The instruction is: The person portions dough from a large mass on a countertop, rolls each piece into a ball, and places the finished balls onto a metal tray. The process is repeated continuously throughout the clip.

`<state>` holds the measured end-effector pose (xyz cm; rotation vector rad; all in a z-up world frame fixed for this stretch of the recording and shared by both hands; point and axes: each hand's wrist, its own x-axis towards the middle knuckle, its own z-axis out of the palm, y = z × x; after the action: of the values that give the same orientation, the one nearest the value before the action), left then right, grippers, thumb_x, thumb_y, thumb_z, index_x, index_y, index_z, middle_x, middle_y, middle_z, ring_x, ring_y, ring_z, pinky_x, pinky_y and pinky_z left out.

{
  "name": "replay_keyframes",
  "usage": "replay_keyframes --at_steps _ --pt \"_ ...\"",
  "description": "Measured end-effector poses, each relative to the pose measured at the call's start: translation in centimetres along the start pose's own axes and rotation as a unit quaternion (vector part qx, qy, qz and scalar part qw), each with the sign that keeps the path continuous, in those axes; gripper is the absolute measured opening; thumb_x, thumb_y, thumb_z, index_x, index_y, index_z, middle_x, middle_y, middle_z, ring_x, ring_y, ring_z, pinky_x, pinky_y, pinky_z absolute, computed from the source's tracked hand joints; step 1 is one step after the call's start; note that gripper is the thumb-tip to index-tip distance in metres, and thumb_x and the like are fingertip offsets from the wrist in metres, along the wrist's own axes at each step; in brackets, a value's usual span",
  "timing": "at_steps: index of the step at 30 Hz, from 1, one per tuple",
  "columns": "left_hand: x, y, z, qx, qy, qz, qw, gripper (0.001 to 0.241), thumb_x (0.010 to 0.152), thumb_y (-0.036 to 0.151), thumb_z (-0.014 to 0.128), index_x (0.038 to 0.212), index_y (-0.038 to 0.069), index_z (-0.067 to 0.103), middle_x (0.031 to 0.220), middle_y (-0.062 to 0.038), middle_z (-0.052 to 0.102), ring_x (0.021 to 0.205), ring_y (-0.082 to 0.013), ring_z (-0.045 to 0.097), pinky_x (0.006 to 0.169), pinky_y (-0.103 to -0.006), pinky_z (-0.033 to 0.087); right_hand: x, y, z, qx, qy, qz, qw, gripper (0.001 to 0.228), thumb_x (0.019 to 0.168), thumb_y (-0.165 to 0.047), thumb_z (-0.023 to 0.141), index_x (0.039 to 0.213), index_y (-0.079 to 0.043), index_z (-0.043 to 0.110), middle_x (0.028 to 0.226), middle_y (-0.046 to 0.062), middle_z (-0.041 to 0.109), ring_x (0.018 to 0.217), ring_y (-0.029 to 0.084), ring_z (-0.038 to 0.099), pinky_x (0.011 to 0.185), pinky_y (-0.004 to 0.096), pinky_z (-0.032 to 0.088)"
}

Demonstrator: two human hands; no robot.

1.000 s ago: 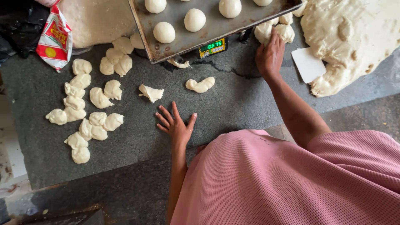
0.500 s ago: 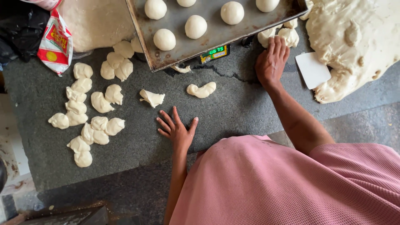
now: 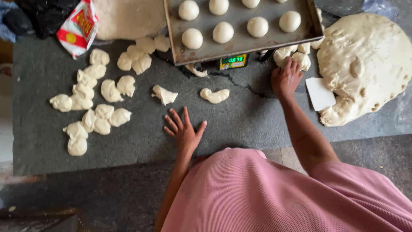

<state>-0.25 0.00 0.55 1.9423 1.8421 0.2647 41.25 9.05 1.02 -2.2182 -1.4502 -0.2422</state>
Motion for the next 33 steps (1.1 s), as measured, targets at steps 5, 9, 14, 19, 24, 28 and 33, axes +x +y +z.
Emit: replay_keyframes --at_steps 5,9,14,19,24,28,33 --pt "0.5 -0.5 0.3 -0.004 0.014 0.004 1.0 0.104 0.087 0.079 0.054 0.165 0.019 0.019 0.168 -0.03 -0.008 0.153 -0.0534 -0.014 0.113 -0.0768 -0.005 2.6 2.4 1.3 -0.006 -0.055 0.047 0.997 0.047 0.083 -0.017 0.073 0.123 0.003 0.06 0.121 0.021 0.06 0.116 0.039 0.053 0.099 0.05 0.048" --pt "0.3 -0.2 0.1 -0.004 0.02 0.011 1.0 0.104 0.086 0.079 0.054 0.164 0.019 0.021 0.168 -0.029 -0.007 0.153 -0.0528 -0.014 0.113 -0.0768 -0.006 3.7 2.9 1.8 -0.031 -0.1 0.059 0.993 0.053 0.08 -0.015 0.075 0.124 0.007 0.055 0.119 0.025 0.06 0.113 0.041 0.053 0.095 0.05 0.049" --pt "0.0 -0.8 0.4 -0.002 0.026 0.007 1.0 0.104 0.087 0.078 0.054 0.164 0.018 0.021 0.169 -0.03 -0.005 0.153 -0.0532 -0.013 0.113 -0.0766 -0.005 2.8 3.8 1.4 0.036 -0.04 -0.039 0.998 0.069 0.079 -0.014 0.077 0.138 0.009 0.049 0.12 0.027 0.063 0.115 0.044 0.055 0.097 0.049 0.049" --pt "0.5 -0.8 0.8 -0.002 0.04 0.018 0.999 0.105 0.084 0.08 0.053 0.163 0.017 0.023 0.168 -0.031 -0.003 0.153 -0.0538 -0.012 0.113 -0.0766 -0.006 4.0 4.6 0.6 0.037 -0.102 0.016 0.994 0.045 0.075 -0.015 0.08 0.112 -0.004 0.059 0.11 0.02 0.069 0.104 0.042 0.062 0.086 0.051 0.053" --pt "0.5 -0.6 1.1 -0.004 0.043 0.021 0.999 0.106 0.084 0.08 0.052 0.164 0.016 0.024 0.168 -0.031 -0.003 0.153 -0.0537 -0.013 0.113 -0.0769 -0.006 5.2 5.1 -0.8 0.083 -0.14 0.034 0.986 0.045 0.067 -0.023 0.086 0.1 -0.005 0.063 0.098 0.019 0.07 0.094 0.039 0.066 0.08 0.048 0.054" --pt "0.0 -0.9 1.1 0.011 0.039 0.014 0.999 0.106 0.083 0.081 0.052 0.163 0.017 0.024 0.168 -0.031 -0.003 0.153 -0.0528 -0.013 0.113 -0.076 -0.006 5.5 5.1 -2.4 0.119 -0.307 0.121 0.936 0.043 0.079 -0.036 0.082 0.109 -0.009 0.071 0.106 0.016 0.074 0.096 0.031 0.07 0.082 0.043 0.058" --pt "0.7 -1.0 1.6 0.001 0.045 0.003 0.999 0.107 0.082 0.081 0.054 0.163 0.019 0.025 0.169 -0.028 -0.003 0.154 -0.0515 -0.012 0.114 -0.0757 -0.007 2.2 1.7 -5.7 0.33 -0.475 0.136 0.804 0.054 0.09 -0.033 0.07 0.136 -0.008 0.055 0.12 0.012 0.068 0.099 0.025 0.069 0.079 0.04 0.063"
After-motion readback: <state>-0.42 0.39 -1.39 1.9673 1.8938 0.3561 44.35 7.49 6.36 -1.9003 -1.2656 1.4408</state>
